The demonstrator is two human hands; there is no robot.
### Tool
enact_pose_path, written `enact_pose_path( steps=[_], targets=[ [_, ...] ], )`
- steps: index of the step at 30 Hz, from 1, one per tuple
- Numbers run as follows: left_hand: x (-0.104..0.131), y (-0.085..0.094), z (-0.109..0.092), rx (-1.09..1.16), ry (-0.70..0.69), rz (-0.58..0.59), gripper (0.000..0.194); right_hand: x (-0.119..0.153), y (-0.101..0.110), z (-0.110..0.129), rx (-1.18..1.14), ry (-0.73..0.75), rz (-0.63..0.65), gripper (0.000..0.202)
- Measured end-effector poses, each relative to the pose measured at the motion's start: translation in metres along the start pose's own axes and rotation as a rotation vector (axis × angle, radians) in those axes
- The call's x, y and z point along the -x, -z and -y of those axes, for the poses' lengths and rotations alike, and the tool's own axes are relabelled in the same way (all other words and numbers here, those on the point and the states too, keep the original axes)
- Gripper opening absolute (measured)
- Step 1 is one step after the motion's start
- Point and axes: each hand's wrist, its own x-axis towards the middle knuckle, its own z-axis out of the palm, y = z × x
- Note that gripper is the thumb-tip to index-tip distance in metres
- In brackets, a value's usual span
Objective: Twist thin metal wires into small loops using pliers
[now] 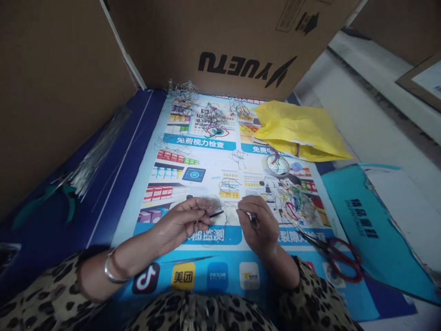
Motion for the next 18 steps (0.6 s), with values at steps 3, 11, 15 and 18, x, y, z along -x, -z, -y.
enact_pose_path(
  steps=[3, 11, 15, 18],
  targets=[
    [0.0, 0.0, -0.001, 0.027, 0.021, -0.002, 0.013, 0.0, 0.0, -0.005, 0.059, 0.035, -0.016, 0.028],
    [-0.001, 0.001, -0.001, 0.043, 0.035, 0.019, 0.009, 0.003, -0.006, -0.011, 0.078, 0.065, 0.143, 0.026],
    [0.0, -0.001, -0.003, 0.052, 0.05, 0.034, 0.009, 0.001, -0.003, -0.007, 0.059, -0.081, 0.059, 0.019],
    [0.0, -0.002, -0.004, 0.065, 0.047, 0.043, 0.012, -0.001, -0.001, -0.005, 0.071, -0.119, 0.003, 0.016]
  ],
)
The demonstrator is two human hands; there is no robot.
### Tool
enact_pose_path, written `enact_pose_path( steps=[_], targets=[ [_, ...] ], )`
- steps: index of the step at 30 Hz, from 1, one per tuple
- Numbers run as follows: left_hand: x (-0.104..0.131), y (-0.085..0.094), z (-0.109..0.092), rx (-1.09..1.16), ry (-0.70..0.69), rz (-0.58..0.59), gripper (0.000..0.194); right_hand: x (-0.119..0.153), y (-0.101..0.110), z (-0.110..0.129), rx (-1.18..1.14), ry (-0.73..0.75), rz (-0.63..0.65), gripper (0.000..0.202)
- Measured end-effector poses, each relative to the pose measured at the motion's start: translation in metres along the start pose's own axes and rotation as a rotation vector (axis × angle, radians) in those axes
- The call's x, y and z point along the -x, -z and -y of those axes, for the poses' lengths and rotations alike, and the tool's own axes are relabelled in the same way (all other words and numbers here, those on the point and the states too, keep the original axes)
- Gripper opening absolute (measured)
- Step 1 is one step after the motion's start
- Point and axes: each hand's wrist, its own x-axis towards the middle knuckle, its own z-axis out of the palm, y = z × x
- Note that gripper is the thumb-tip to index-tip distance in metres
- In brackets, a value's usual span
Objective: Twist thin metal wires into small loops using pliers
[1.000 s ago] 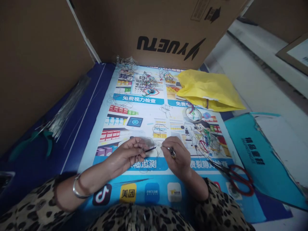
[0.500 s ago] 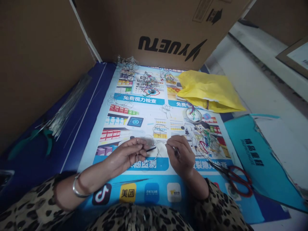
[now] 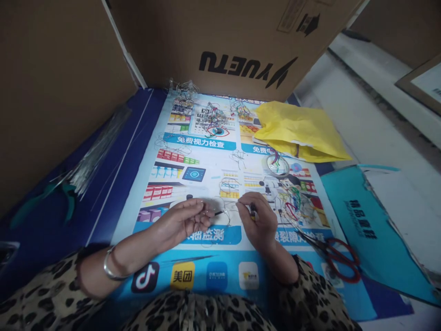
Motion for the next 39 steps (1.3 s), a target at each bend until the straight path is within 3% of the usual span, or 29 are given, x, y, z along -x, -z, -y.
enact_pose_path(
  steps=[7, 14, 17, 24, 30, 34, 39],
  targets=[
    [-0.002, 0.002, 0.0, -0.031, -0.006, -0.028, 0.014, 0.001, -0.004, 0.002, -0.037, -0.007, 0.116, 0.009],
    [-0.002, 0.003, 0.002, -0.021, -0.016, -0.025, 0.01, 0.0, 0.0, 0.001, -0.026, -0.218, -0.034, 0.005],
    [-0.001, 0.002, 0.002, -0.051, -0.022, -0.037, 0.012, 0.001, 0.0, 0.001, -0.091, -0.218, -0.029, 0.006],
    [-0.001, 0.004, 0.005, -0.074, -0.029, -0.014, 0.014, 0.0, 0.002, 0.011, -0.032, 0.19, 0.059, 0.021],
    [0.0, 0.004, 0.007, -0.186, -0.063, 0.006, 0.015, 0.006, 0.01, 0.018, 0.194, 0.546, 0.259, 0.02],
    [0.001, 0.002, 0.006, -0.213, -0.061, 0.002, 0.016, 0.004, 0.013, 0.026, 0.311, 0.673, 0.308, 0.014],
    [0.001, 0.002, 0.007, -0.236, -0.063, -0.007, 0.015, 0.0, 0.01, 0.03, 0.377, 0.726, 0.34, 0.011]
  ],
)
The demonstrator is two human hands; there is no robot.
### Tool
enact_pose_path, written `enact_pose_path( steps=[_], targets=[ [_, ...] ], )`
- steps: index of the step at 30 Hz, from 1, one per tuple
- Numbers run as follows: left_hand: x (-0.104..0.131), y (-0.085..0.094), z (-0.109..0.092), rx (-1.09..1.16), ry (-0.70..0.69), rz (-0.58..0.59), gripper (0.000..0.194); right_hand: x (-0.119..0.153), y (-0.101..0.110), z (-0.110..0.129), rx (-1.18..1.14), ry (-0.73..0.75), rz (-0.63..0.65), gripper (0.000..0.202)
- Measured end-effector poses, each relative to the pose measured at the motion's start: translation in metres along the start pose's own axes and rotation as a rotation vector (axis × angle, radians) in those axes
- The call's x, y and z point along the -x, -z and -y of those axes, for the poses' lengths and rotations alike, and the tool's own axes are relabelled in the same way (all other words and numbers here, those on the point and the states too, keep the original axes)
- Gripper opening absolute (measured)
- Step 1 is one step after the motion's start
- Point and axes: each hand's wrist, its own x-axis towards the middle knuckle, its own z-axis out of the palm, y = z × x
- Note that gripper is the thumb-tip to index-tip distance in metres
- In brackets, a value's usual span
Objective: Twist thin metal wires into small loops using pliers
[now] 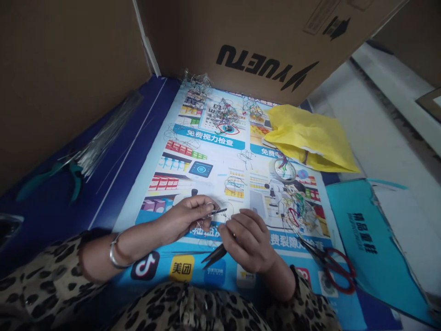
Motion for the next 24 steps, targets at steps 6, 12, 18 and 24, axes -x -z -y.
enact_pose_path(
  steps=[6, 12, 18, 24],
  targets=[
    [-0.0005, -0.0004, -0.0001, -0.023, -0.005, 0.003, 0.015, 0.0023, -0.0041, 0.0005, 0.023, 0.019, 0.089, 0.009],
    [-0.0009, -0.0001, -0.0003, -0.079, -0.017, -0.014, 0.019, 0.0013, -0.0046, 0.0017, 0.04, 0.037, 0.16, 0.006],
    [-0.0012, 0.0015, 0.0018, -0.098, -0.051, -0.02, 0.023, 0.0007, -0.0056, 0.0027, 0.005, 0.064, 0.141, 0.004],
    [0.0, 0.0006, 0.0009, -0.238, -0.148, -0.03, 0.02, 0.0017, -0.0057, 0.0013, -0.084, 0.074, 0.114, 0.007]
  ],
)
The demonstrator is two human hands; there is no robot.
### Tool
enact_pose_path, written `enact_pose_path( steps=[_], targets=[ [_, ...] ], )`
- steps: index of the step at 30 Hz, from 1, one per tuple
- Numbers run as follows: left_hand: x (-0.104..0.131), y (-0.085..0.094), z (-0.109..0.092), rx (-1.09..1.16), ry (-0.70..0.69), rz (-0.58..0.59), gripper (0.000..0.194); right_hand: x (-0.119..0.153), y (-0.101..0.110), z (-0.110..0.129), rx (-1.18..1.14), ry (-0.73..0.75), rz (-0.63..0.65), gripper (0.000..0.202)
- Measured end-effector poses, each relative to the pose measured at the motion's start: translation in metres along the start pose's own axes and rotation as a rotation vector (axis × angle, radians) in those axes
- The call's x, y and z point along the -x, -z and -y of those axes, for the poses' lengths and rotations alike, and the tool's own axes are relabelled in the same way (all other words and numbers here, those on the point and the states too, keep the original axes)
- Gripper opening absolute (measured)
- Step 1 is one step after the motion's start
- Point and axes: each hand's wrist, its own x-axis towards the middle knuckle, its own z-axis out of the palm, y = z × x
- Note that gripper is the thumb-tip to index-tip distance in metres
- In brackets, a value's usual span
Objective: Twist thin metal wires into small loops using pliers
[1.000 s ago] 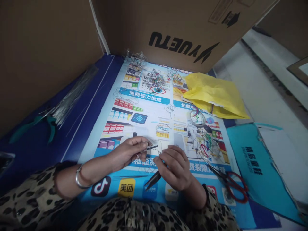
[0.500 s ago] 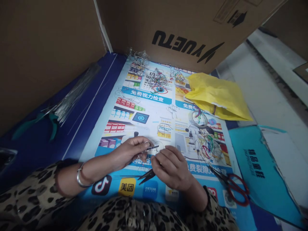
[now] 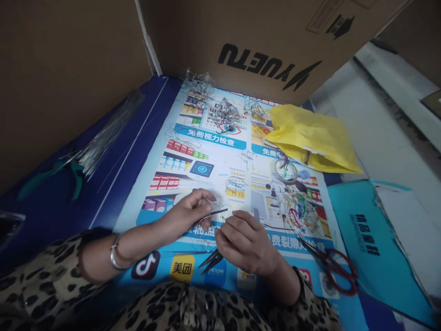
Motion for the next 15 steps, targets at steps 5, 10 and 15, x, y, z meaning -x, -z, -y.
enact_pose_path(
  steps=[5, 10, 15],
  targets=[
    [-0.001, -0.003, -0.006, -0.037, -0.053, -0.011, 0.02, 0.006, -0.009, -0.004, -0.206, -0.168, -0.084, 0.019],
    [-0.001, 0.001, -0.007, -0.079, -0.071, 0.014, 0.022, 0.009, -0.016, -0.007, -0.412, -0.357, -0.223, 0.025],
    [0.0, 0.004, -0.009, -0.107, -0.021, 0.13, 0.019, 0.008, -0.014, -0.009, -0.541, -0.534, -0.262, 0.021]
  ],
)
